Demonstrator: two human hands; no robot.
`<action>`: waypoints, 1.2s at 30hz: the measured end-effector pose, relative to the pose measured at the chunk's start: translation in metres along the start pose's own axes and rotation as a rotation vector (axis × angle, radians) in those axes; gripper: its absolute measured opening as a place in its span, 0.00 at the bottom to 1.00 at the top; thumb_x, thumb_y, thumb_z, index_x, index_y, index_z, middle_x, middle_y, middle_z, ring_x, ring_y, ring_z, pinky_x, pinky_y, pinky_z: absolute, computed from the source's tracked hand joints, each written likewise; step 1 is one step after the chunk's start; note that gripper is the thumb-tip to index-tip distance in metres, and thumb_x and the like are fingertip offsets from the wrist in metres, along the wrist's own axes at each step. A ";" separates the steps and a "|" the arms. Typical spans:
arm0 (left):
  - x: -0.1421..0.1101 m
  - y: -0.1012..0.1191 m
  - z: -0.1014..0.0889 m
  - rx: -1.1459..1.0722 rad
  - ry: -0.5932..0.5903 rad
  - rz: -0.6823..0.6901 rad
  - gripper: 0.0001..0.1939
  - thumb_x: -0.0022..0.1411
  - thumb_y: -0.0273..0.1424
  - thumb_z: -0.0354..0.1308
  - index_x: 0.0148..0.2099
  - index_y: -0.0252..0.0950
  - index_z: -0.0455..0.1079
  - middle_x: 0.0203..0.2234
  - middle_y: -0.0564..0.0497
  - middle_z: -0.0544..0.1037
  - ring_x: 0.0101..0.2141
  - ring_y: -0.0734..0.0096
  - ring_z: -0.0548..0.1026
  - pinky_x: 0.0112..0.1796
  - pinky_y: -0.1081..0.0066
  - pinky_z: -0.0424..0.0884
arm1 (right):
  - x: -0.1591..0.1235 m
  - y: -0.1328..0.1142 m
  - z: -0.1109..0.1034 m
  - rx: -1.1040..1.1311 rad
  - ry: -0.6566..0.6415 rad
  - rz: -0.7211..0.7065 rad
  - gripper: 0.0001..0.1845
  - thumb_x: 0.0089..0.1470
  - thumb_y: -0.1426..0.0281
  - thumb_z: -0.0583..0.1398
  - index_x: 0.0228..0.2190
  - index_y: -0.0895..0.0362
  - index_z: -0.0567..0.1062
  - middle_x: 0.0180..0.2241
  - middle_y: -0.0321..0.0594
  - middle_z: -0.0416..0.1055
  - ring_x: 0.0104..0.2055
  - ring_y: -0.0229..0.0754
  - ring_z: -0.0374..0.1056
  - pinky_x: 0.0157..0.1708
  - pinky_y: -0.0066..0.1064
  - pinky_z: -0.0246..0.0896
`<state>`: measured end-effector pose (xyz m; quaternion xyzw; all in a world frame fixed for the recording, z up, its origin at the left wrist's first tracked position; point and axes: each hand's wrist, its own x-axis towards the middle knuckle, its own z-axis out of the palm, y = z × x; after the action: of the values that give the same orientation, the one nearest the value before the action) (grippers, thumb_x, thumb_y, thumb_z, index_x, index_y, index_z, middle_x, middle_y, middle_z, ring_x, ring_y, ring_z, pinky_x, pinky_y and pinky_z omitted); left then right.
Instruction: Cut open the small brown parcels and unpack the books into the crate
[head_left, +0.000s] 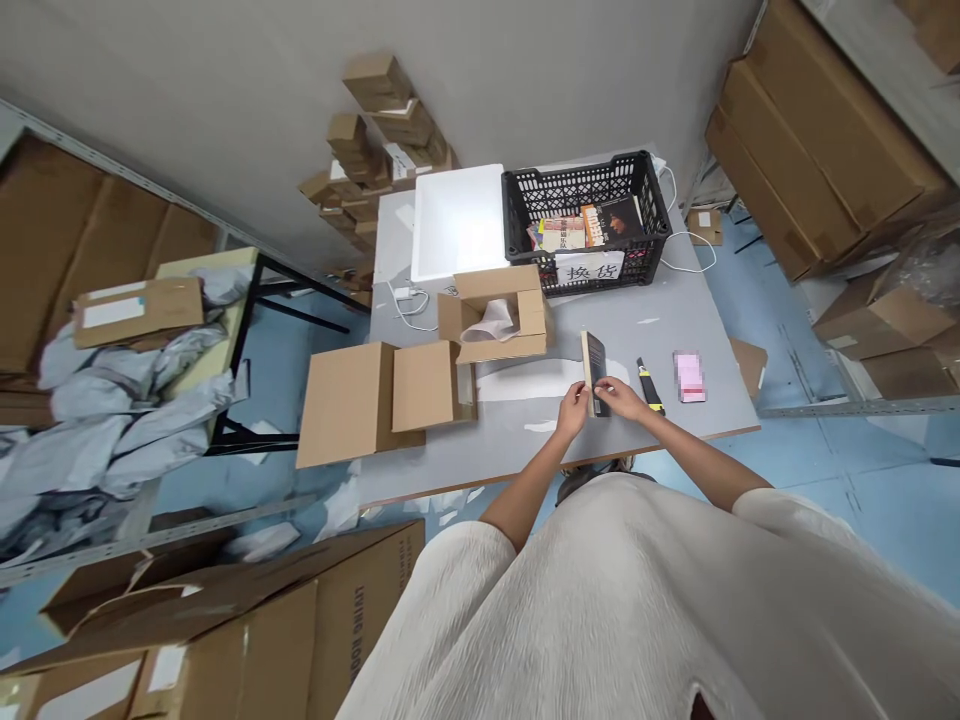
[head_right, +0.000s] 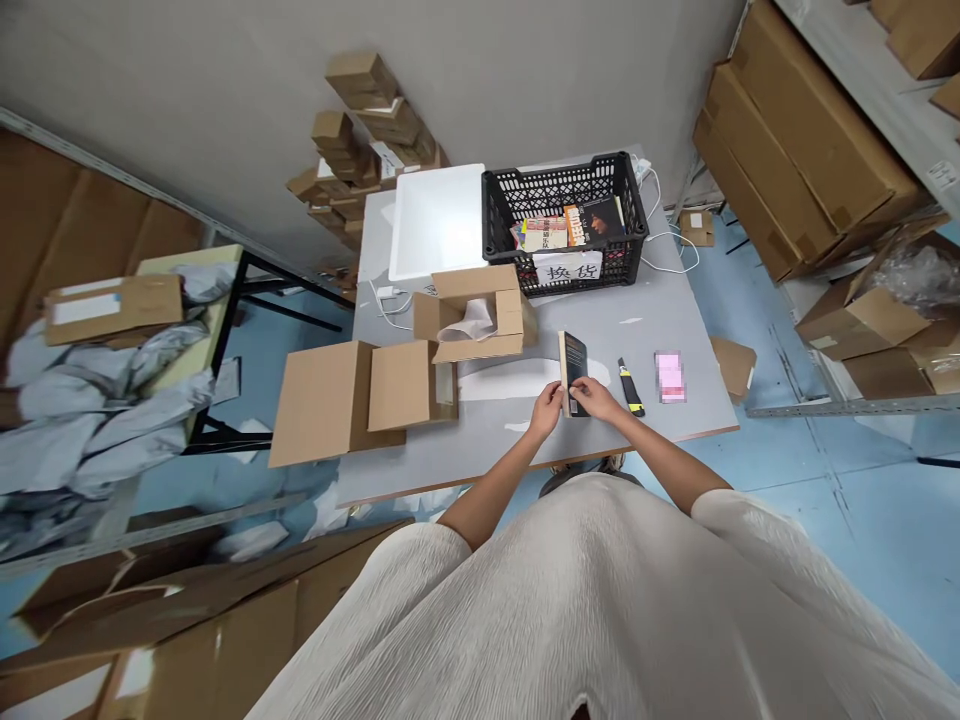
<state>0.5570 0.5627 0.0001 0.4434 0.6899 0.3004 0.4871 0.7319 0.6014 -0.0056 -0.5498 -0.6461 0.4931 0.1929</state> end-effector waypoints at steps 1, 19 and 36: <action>0.000 -0.004 -0.005 0.009 0.021 -0.017 0.18 0.79 0.36 0.54 0.65 0.40 0.74 0.58 0.44 0.84 0.57 0.61 0.82 0.58 0.63 0.77 | 0.000 0.002 0.005 -0.016 -0.025 -0.001 0.15 0.66 0.59 0.59 0.47 0.54 0.79 0.50 0.45 0.81 0.50 0.47 0.78 0.55 0.39 0.73; 0.016 -0.085 -0.032 0.002 -0.033 -0.263 0.28 0.67 0.30 0.65 0.67 0.33 0.72 0.64 0.35 0.79 0.63 0.53 0.78 0.61 0.62 0.71 | -0.002 0.040 0.037 -0.088 0.008 0.444 0.35 0.60 0.63 0.66 0.67 0.57 0.74 0.68 0.54 0.73 0.70 0.60 0.70 0.68 0.44 0.65; -0.004 -0.090 -0.049 0.110 -0.129 -0.143 0.30 0.62 0.35 0.72 0.64 0.35 0.76 0.64 0.37 0.80 0.63 0.47 0.77 0.64 0.59 0.68 | -0.003 0.044 0.059 0.171 0.218 0.534 0.15 0.49 0.56 0.67 0.36 0.52 0.78 0.32 0.40 0.81 0.40 0.50 0.78 0.40 0.36 0.70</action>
<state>0.4828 0.5216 -0.0580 0.4376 0.7026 0.1973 0.5254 0.7093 0.5701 -0.0678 -0.7317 -0.4105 0.5169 0.1702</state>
